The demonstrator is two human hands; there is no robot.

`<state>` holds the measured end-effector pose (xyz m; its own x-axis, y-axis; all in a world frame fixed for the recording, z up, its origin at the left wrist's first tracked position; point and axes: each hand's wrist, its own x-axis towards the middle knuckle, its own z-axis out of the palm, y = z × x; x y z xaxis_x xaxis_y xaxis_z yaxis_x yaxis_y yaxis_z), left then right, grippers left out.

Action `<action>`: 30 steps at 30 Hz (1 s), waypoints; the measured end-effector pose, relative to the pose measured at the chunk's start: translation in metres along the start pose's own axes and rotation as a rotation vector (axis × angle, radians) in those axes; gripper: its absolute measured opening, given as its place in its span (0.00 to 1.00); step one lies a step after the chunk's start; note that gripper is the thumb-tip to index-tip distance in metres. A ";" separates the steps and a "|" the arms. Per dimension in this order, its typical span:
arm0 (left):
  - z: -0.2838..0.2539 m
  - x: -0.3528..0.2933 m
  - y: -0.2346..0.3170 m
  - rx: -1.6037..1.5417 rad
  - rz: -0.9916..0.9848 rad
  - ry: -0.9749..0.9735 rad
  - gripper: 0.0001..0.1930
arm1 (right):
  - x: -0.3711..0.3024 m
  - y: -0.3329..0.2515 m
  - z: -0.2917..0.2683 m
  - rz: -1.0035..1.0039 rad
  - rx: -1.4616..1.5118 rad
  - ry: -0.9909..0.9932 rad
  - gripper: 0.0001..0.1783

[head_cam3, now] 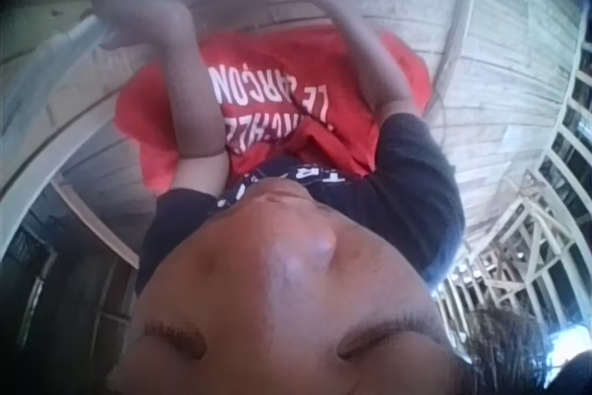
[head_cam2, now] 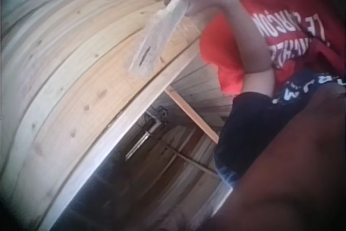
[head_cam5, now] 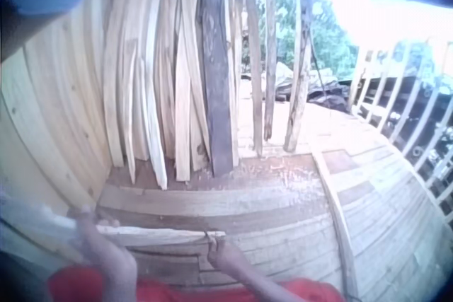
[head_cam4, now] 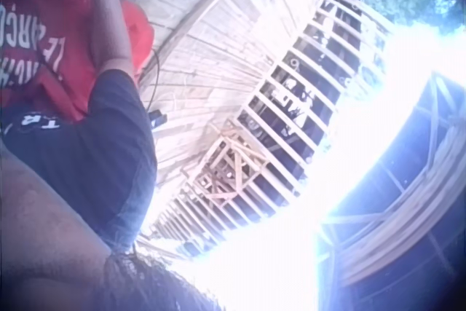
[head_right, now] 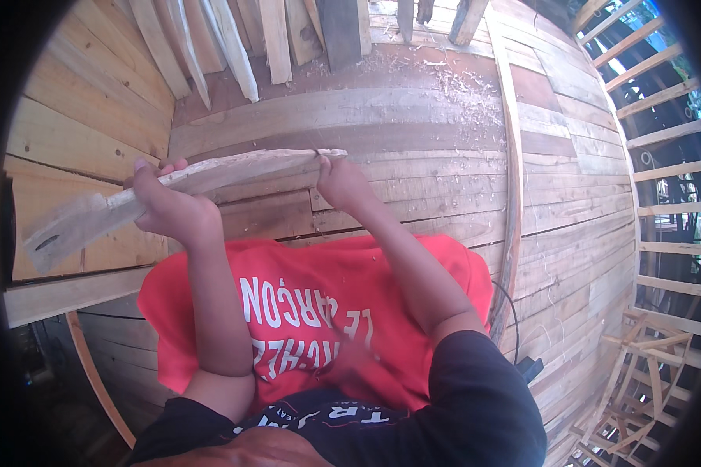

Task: The person carves a long, thin piece of wood using a knife. They hold the wood in their left hand and use the knife in their right hand to shave off thin strips of wood, refining the shape of the piece. The person works steadily, rotating the wood to access different sides.

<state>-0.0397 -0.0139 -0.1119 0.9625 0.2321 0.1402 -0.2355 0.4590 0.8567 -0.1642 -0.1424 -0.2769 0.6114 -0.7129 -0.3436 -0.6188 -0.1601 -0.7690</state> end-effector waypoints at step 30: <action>-0.035 0.033 -0.024 -0.478 -0.059 -0.743 0.12 | 0.012 0.040 -0.013 -0.010 -0.037 -0.078 0.30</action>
<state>-0.0066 0.0124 -0.1452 0.7743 -0.3442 0.5311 -0.0537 0.8004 0.5970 -0.1884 -0.1662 -0.3049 0.6530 -0.6562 -0.3781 -0.6296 -0.1930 -0.7526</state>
